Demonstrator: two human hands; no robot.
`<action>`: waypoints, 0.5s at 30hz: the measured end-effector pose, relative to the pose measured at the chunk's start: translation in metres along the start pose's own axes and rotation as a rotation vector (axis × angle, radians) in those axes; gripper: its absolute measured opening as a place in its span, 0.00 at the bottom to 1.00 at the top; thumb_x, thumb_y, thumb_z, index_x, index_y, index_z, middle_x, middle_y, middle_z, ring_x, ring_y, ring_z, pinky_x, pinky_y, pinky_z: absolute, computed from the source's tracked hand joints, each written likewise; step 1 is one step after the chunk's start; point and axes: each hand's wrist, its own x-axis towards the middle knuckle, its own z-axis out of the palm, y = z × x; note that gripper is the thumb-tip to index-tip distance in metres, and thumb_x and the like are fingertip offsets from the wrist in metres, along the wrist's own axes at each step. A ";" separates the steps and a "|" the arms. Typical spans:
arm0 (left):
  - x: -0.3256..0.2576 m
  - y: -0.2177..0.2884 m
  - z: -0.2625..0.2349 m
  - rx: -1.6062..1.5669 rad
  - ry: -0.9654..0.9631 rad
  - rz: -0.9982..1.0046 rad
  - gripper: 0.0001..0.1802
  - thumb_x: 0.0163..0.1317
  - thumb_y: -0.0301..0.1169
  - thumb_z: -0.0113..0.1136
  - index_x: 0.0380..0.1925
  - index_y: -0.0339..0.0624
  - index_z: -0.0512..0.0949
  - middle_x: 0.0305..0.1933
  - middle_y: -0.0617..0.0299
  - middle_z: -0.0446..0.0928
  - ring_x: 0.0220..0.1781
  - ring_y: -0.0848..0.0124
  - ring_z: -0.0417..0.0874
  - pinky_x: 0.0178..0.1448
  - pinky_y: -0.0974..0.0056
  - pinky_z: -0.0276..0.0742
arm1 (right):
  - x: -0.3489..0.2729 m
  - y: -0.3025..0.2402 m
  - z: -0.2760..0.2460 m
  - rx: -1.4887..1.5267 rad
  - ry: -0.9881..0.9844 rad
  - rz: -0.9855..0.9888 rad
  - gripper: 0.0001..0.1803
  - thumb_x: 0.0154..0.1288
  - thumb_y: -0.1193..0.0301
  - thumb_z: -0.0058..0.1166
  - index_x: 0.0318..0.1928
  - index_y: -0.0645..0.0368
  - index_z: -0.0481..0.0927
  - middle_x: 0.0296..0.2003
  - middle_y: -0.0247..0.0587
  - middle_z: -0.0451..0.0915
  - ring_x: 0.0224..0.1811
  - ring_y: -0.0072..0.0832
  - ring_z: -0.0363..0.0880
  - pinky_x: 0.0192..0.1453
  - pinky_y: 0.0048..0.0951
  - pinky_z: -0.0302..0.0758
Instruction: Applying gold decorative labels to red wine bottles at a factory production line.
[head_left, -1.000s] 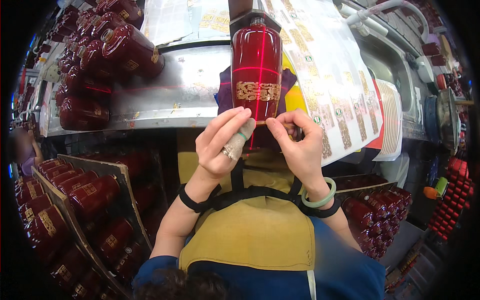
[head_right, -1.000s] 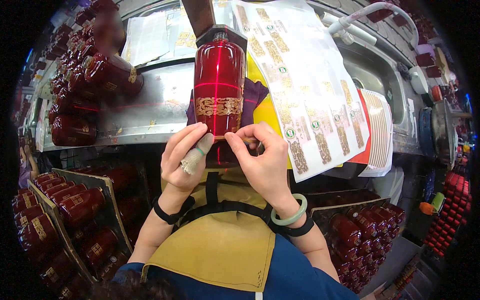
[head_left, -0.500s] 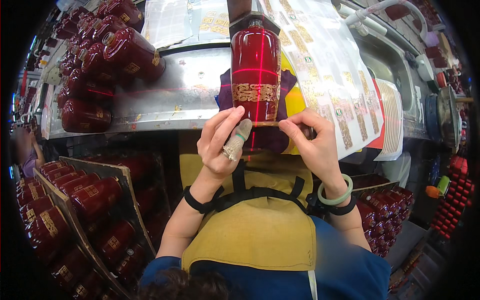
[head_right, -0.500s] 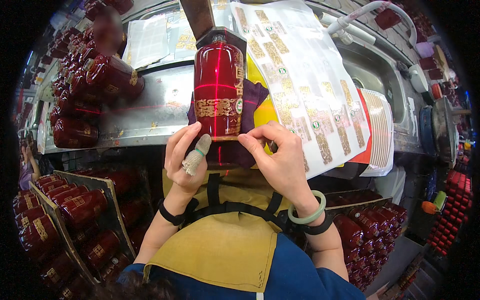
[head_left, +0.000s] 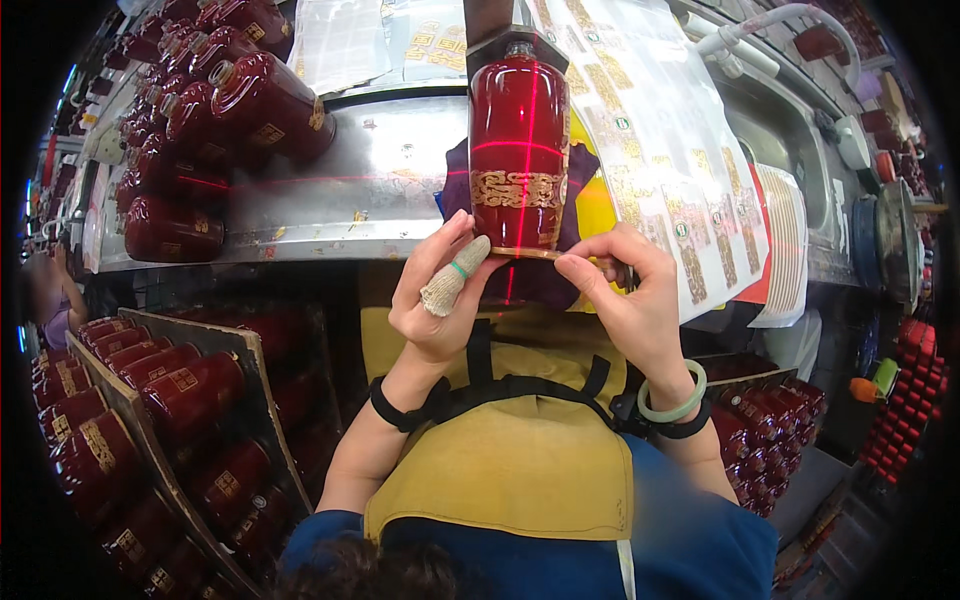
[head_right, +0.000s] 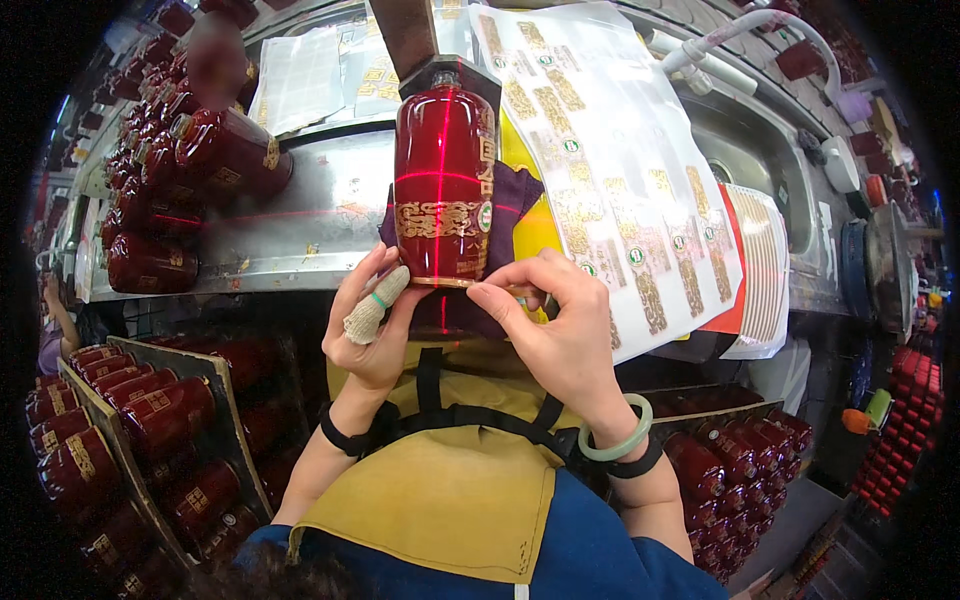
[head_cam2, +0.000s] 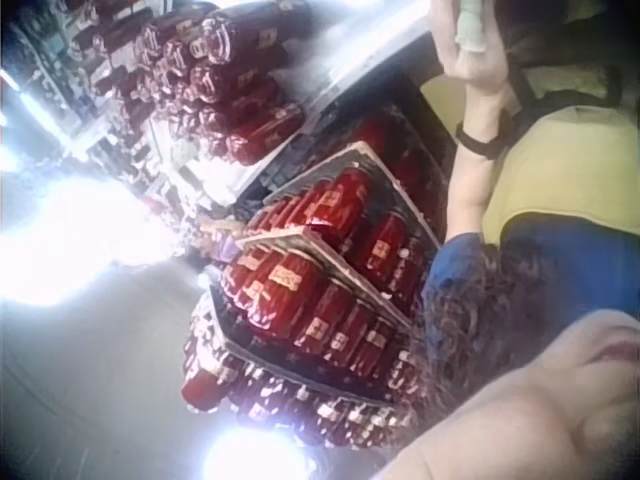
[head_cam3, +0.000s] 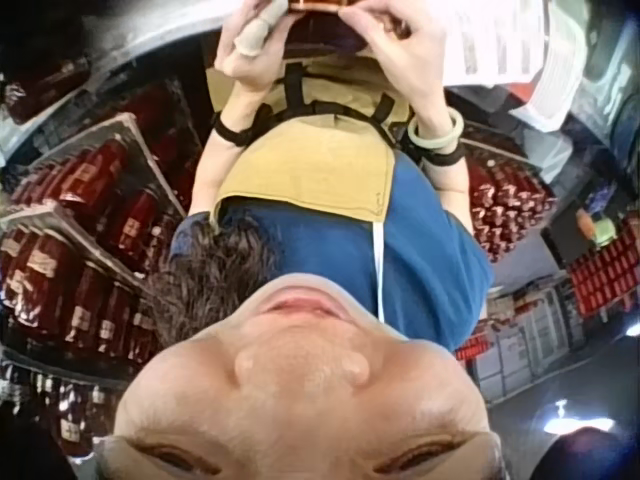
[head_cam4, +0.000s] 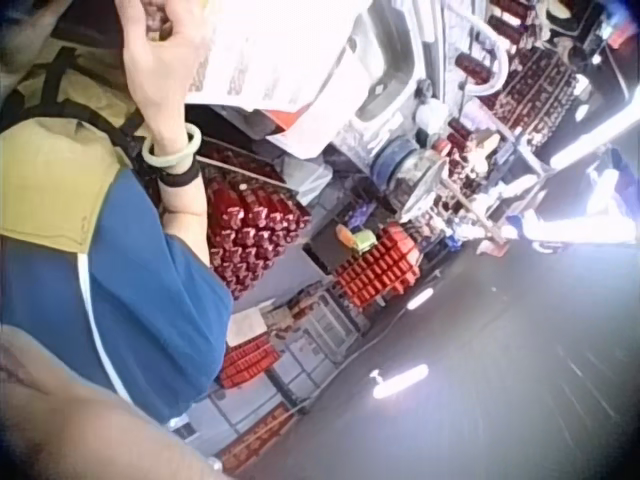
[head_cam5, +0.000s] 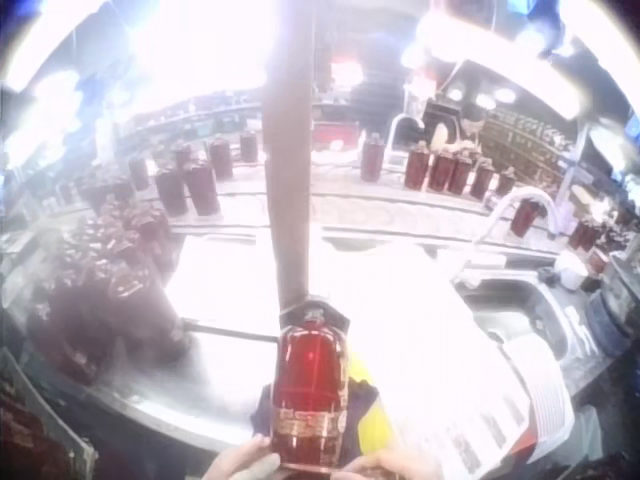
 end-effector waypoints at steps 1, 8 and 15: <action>0.001 -0.004 -0.005 0.073 -0.053 0.083 0.33 0.52 0.16 0.78 0.60 0.25 0.78 0.64 0.45 0.80 0.61 0.57 0.86 0.65 0.57 0.84 | -0.001 -0.001 0.000 -0.001 0.007 0.006 0.08 0.63 0.70 0.72 0.34 0.62 0.87 0.24 0.33 0.75 0.26 0.21 0.70 0.33 0.26 0.65; 0.014 -0.007 -0.011 0.102 -0.253 -0.108 0.41 0.49 0.26 0.81 0.67 0.36 0.77 0.72 0.46 0.75 0.73 0.53 0.77 0.78 0.47 0.66 | -0.004 -0.007 0.001 0.042 0.018 0.011 0.07 0.63 0.72 0.72 0.33 0.61 0.87 0.24 0.33 0.75 0.26 0.20 0.70 0.32 0.25 0.64; 0.016 0.000 -0.015 -0.112 -0.324 -0.300 0.39 0.63 0.27 0.68 0.75 0.38 0.67 0.77 0.45 0.68 0.79 0.54 0.68 0.84 0.47 0.51 | -0.004 -0.005 0.002 -0.005 0.028 0.014 0.08 0.63 0.71 0.72 0.32 0.62 0.86 0.23 0.32 0.74 0.25 0.20 0.68 0.31 0.25 0.62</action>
